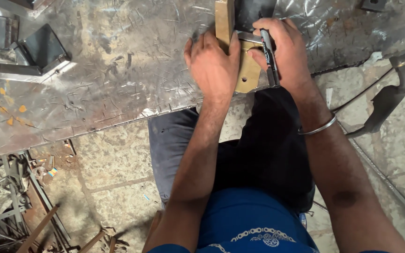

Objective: The person marks layout lines on small metal bracket pieces at a workbench. They hold each metal piece against a wooden guide block and use a marker to draw lines along the edge, repositioning the pieces repeatedly to mark different edges.

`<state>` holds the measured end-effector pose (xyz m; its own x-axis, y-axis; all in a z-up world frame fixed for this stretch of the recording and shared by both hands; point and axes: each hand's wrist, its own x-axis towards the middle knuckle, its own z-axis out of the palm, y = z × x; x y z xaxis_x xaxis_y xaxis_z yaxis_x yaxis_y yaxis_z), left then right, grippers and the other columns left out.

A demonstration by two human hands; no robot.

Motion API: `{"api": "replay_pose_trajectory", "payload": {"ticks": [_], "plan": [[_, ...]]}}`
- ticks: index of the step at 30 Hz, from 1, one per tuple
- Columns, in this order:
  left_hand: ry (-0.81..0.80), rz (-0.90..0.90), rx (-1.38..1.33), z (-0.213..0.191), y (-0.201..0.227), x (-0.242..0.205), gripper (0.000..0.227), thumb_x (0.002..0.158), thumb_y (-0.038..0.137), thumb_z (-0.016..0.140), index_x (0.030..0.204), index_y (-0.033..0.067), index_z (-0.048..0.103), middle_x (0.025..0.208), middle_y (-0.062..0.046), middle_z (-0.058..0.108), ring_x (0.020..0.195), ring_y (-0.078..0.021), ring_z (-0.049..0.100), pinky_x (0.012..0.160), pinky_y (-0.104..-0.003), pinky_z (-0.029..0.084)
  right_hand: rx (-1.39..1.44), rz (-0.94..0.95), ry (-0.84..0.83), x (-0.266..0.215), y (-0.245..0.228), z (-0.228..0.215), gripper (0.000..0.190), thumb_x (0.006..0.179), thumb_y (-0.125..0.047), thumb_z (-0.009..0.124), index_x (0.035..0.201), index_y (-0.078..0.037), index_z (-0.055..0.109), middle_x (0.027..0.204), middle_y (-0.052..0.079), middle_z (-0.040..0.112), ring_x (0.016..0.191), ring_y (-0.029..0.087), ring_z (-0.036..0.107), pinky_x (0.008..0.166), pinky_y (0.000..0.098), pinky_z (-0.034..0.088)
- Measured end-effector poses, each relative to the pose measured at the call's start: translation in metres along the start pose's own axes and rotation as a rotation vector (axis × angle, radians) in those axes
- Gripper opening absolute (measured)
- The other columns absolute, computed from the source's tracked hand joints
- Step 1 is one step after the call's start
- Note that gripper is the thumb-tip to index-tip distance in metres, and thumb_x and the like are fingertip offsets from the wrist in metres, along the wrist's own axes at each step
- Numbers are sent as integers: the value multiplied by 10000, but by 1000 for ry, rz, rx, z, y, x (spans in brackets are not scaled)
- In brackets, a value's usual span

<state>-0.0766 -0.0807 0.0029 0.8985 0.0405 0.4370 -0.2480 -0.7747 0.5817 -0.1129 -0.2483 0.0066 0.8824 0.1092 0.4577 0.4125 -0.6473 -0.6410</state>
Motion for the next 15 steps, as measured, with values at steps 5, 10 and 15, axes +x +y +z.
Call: {"api": "replay_pose_trajectory", "payload": {"ticks": [5,10,15], "plan": [[-23,-53,37,3,2,2,381,867,352,760,960,3,636,933,-147,689,955,-345,674,1096,-495,425,-33,22,-8,0,1,0,535,838,-23,910,1276,-23,604,1186,140,697,1097,336,643,940,426,534],[11,-34,4,5,1,2,397,872,340,750,1022,-4,621,1003,-163,681,1017,-360,657,1044,-492,439,-29,19,-13,-1,1,1,540,848,-21,906,1295,-27,603,1152,115,719,1096,326,650,944,428,530],[-38,-60,-7,4,-1,0,401,875,343,755,1006,-11,618,991,-165,680,1025,-359,664,1060,-500,438,-28,22,-13,-1,1,1,554,841,-37,912,1303,-30,606,1180,134,715,1104,324,653,929,420,538]]}}
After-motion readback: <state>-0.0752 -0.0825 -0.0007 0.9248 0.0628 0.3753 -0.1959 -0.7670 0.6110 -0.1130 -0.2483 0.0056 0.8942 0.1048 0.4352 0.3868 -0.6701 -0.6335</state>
